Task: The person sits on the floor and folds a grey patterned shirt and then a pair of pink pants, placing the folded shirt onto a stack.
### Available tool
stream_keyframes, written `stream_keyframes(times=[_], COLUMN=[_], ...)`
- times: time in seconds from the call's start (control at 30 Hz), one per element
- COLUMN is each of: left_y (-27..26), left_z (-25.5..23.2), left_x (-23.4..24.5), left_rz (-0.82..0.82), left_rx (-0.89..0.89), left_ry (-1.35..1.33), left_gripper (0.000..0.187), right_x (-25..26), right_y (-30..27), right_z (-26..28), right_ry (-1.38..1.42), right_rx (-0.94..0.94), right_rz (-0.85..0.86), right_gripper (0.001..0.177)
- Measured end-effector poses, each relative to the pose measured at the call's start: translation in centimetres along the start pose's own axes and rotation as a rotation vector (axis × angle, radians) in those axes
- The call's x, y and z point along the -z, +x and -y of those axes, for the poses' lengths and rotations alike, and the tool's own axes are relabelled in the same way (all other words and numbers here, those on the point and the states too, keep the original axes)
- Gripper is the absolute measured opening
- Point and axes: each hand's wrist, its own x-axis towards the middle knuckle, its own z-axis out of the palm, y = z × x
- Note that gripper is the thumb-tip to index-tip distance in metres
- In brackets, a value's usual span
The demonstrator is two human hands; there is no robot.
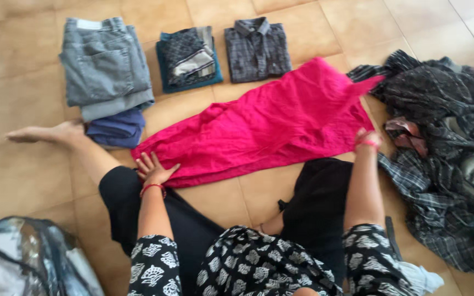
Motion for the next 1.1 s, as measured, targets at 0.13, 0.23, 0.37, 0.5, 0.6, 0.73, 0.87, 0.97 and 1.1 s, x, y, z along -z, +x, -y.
stream_keyframes(times=[0.13, 0.23, 0.37, 0.5, 0.6, 0.73, 0.87, 0.97, 1.1], left_y=[0.1, 0.1, 0.8, 2.5, 3.9, 2.3, -4.0, -8.8, -11.4], left_z=[-1.1, -1.6, -1.5, -2.2, -3.4, -6.0, -11.0, -16.1, -20.0], left_x=[1.0, 1.8, 2.8, 4.1, 5.1, 4.2, 2.3, -0.6, -4.6], left_rz=[0.006, -0.04, -0.074, -0.008, 0.025, -0.42, -0.635, -0.742, -0.678], left_rx=[0.041, 0.058, 0.045, 0.12, 0.19, -0.001, -0.498, -0.838, -0.976], left_ry=[0.016, 0.052, 0.037, 0.067, 0.175, 0.409, 0.107, -0.043, -0.003], left_gripper=[0.138, 0.136, 0.136, 0.133, 0.125, 0.098, 0.051, 0.041, 0.049], right_x=[1.7, 0.9, -0.7, -3.0, -4.1, -4.6, -5.2, -4.3, -2.7], right_y=[2.1, 4.3, 6.1, 5.6, 6.8, 8.2, 9.6, 9.6, 9.0], right_z=[-2.4, -3.1, -5.6, -7.2, -7.7, -9.0, -8.7, -8.0, -6.2], right_ry=[-0.096, -0.209, -0.475, -0.585, -0.608, -0.461, -0.253, -0.211, -0.311], right_rx=[-0.051, 0.144, 0.121, 0.139, 0.172, -0.073, -0.067, 0.073, 0.38], right_rz=[-0.1, 0.149, 0.177, 0.245, 0.378, 0.437, 0.425, 0.42, 0.348], right_gripper=[0.021, 0.017, 0.015, 0.028, 0.039, 0.042, 0.035, 0.034, 0.036])
